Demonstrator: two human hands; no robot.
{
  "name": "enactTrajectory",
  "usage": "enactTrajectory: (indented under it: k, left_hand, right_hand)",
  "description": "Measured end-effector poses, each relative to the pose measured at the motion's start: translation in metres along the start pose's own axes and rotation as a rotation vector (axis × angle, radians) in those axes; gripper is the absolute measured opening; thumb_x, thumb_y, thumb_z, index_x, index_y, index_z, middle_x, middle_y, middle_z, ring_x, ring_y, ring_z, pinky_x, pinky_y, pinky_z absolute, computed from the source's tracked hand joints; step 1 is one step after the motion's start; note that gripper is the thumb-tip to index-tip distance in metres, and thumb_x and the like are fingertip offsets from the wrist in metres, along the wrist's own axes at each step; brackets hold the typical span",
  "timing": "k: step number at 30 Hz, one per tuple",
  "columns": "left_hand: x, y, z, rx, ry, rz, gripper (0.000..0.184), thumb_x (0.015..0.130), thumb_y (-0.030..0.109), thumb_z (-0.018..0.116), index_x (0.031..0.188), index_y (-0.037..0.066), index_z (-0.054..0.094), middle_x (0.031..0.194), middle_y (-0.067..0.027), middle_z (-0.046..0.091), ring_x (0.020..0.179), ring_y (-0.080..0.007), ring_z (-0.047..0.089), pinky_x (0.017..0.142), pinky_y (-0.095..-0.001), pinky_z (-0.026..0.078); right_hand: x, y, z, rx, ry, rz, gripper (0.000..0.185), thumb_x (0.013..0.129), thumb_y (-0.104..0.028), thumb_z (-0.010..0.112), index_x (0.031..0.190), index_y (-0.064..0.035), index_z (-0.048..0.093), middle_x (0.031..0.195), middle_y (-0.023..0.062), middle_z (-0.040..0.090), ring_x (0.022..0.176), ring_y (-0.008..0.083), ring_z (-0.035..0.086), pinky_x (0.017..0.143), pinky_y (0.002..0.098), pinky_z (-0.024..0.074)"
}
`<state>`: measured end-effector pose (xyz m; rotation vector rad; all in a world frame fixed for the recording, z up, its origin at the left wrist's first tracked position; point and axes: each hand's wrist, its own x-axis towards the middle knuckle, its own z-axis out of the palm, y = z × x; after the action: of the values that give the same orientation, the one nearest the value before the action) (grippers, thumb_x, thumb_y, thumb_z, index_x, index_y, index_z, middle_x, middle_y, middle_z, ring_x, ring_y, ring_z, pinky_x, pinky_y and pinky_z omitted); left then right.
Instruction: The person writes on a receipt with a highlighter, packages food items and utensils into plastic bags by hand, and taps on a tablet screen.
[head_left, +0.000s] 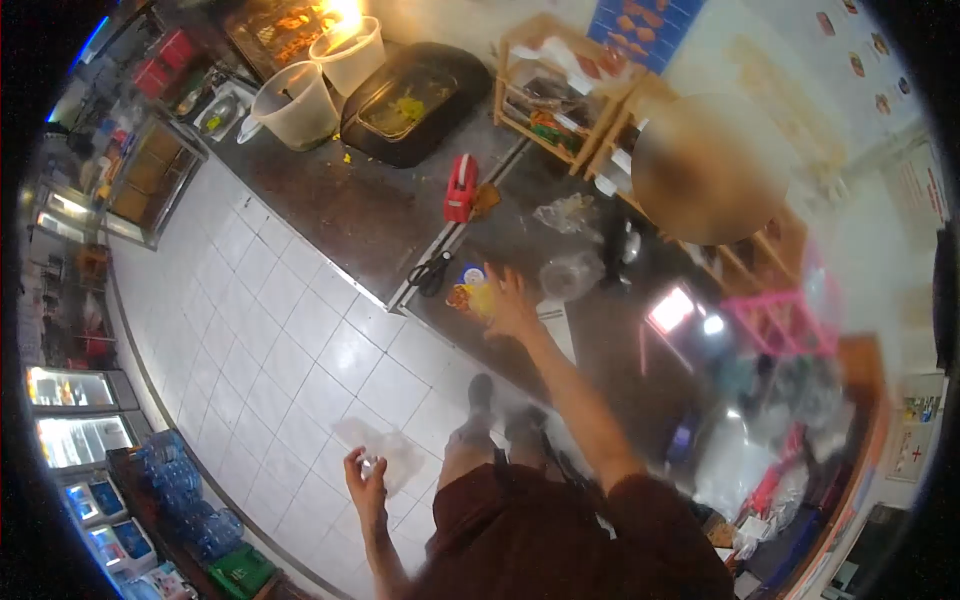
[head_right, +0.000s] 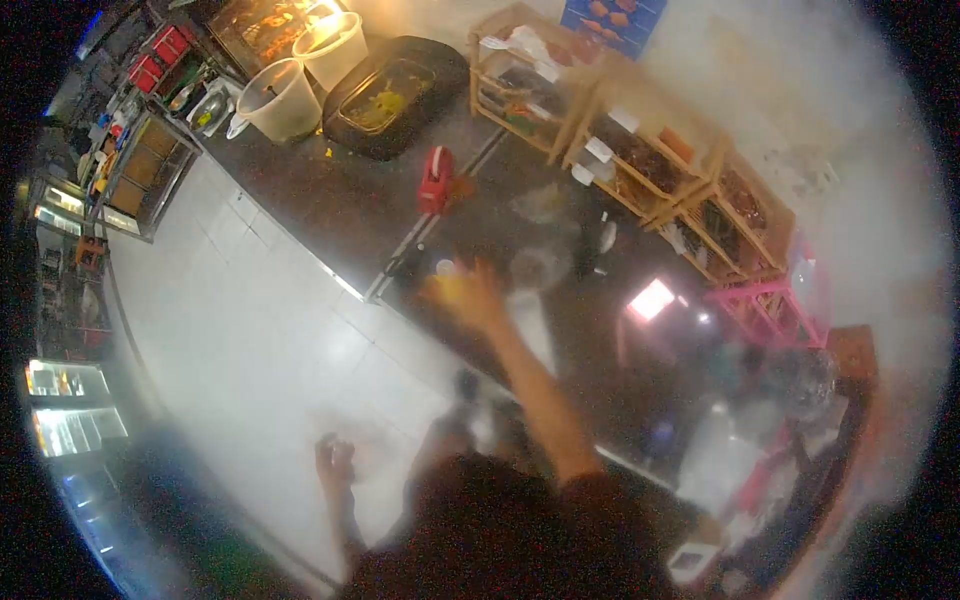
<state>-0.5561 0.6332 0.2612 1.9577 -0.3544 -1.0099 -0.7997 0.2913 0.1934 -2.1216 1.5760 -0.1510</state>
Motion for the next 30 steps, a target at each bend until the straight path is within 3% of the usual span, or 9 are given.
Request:
enactTrajectory:
  k: [2, 9, 12, 15, 22, 24, 26, 28, 30]
  left_hand:
    - [-0.001, -0.019, -0.015, -0.008, 0.048, 0.027, 0.044, 0.080, 0.012, 0.070, 0.119, 0.009, 0.049, 0.097, -0.0046, 0.057, 0.065, -0.0075, 0.047, 0.048, -0.0218, 0.036]
    - [0.015, 0.009, 0.019, -0.122, -0.026, -0.164, 0.041, 0.082, 0.013, 0.066, 0.120, 0.007, 0.050, 0.096, -0.0047, 0.057, 0.063, -0.0071, 0.048, 0.048, -0.0219, 0.035]
    - [0.051, 0.010, 0.062, -0.023, -0.161, -0.070, 0.050, 0.084, 0.015, 0.066, 0.130, 0.007, 0.048, 0.107, -0.0111, 0.057, 0.083, -0.0163, 0.059, 0.062, -0.0271, 0.047]
    - [0.077, 0.026, 0.129, -0.044, -0.535, -0.105, 0.073, 0.085, 0.029, 0.070, 0.145, 0.014, 0.031, 0.121, -0.0125, 0.053, 0.103, -0.0216, 0.059, 0.075, -0.0315, 0.050]
    - [0.063, 0.033, 0.233, -0.155, -0.852, -0.113, 0.053, 0.088, 0.040, 0.063, 0.125, 0.003, 0.051, 0.102, -0.0041, 0.060, 0.088, -0.0151, 0.059, 0.064, -0.0274, 0.048]
    - [0.037, 0.045, 0.241, -0.285, -0.754, -0.224, 0.043, 0.090, 0.037, 0.061, 0.115, 0.003, 0.059, 0.098, -0.0046, 0.061, 0.090, -0.0169, 0.060, 0.066, -0.0279, 0.048]
    - [0.015, 0.057, 0.253, -0.208, -0.852, -0.129, 0.046, 0.088, 0.037, 0.062, 0.118, 0.001, 0.057, 0.102, -0.0055, 0.061, 0.091, -0.0171, 0.060, 0.068, -0.0287, 0.049]
    - [-0.005, 0.064, 0.268, -0.102, -0.997, 0.074, 0.054, 0.086, 0.036, 0.064, 0.123, -0.002, 0.053, 0.109, -0.0074, 0.062, 0.094, -0.0176, 0.059, 0.072, -0.0304, 0.050]
    - [-0.017, 0.060, 0.281, -0.007, -1.043, -0.013, 0.055, 0.085, 0.035, 0.065, 0.124, -0.002, 0.053, 0.111, -0.0082, 0.062, 0.096, -0.0178, 0.059, 0.075, -0.0309, 0.050]
  right_hand:
    - [0.013, -0.007, 0.005, -0.035, -0.110, 0.100, 0.120, 0.046, -0.025, 0.087, 0.148, -0.0147, 0.023, 0.142, 0.0258, 0.033, 0.129, 0.0433, 0.037, 0.107, 0.0513, 0.0316]
    - [0.000, -0.010, -0.007, -0.050, 0.044, -0.147, 0.109, 0.046, -0.021, 0.082, 0.143, -0.0149, 0.032, 0.120, 0.0200, 0.047, 0.114, 0.0402, 0.046, 0.097, 0.0507, 0.0380]
    - [-0.008, -0.031, -0.038, -0.069, -0.131, -0.077, 0.107, 0.048, -0.021, 0.082, 0.142, -0.0114, 0.033, 0.124, 0.0207, 0.048, 0.117, 0.0404, 0.045, 0.098, 0.0501, 0.0376]
    - [-0.038, -0.028, -0.036, 0.138, 0.080, -0.044, 0.106, 0.048, -0.022, 0.082, 0.141, -0.0067, 0.033, 0.129, 0.0221, 0.046, 0.120, 0.0421, 0.043, 0.101, 0.0494, 0.0362]
    - [-0.169, -0.035, -0.083, 0.530, 0.189, 0.122, 0.106, 0.055, -0.033, 0.088, 0.141, -0.0026, 0.033, 0.132, 0.0214, 0.045, 0.125, 0.0349, 0.043, 0.106, 0.0454, 0.0337]
    - [-0.200, 0.008, -0.081, 0.720, 0.133, 0.141, 0.108, 0.057, -0.033, 0.088, 0.143, -0.0026, 0.030, 0.134, 0.0210, 0.044, 0.126, 0.0340, 0.043, 0.107, 0.0446, 0.0333]
    - [-0.220, 0.030, -0.080, 0.916, 0.088, 0.145, 0.110, 0.059, -0.033, 0.087, 0.145, -0.0026, 0.026, 0.136, 0.0206, 0.043, 0.127, 0.0331, 0.043, 0.107, 0.0439, 0.0329]
    - [-0.227, 0.039, -0.090, 1.280, 0.213, 0.498, 0.103, 0.065, -0.032, 0.084, 0.146, -0.0025, 0.026, 0.137, 0.0191, 0.043, 0.127, 0.0302, 0.043, 0.107, 0.0421, 0.0343]
    - [-0.245, 0.043, -0.110, 1.201, 0.272, 0.461, 0.094, 0.069, -0.028, 0.081, 0.143, 0.0008, 0.030, 0.133, 0.0192, 0.047, 0.122, 0.0280, 0.047, 0.103, 0.0393, 0.0399]
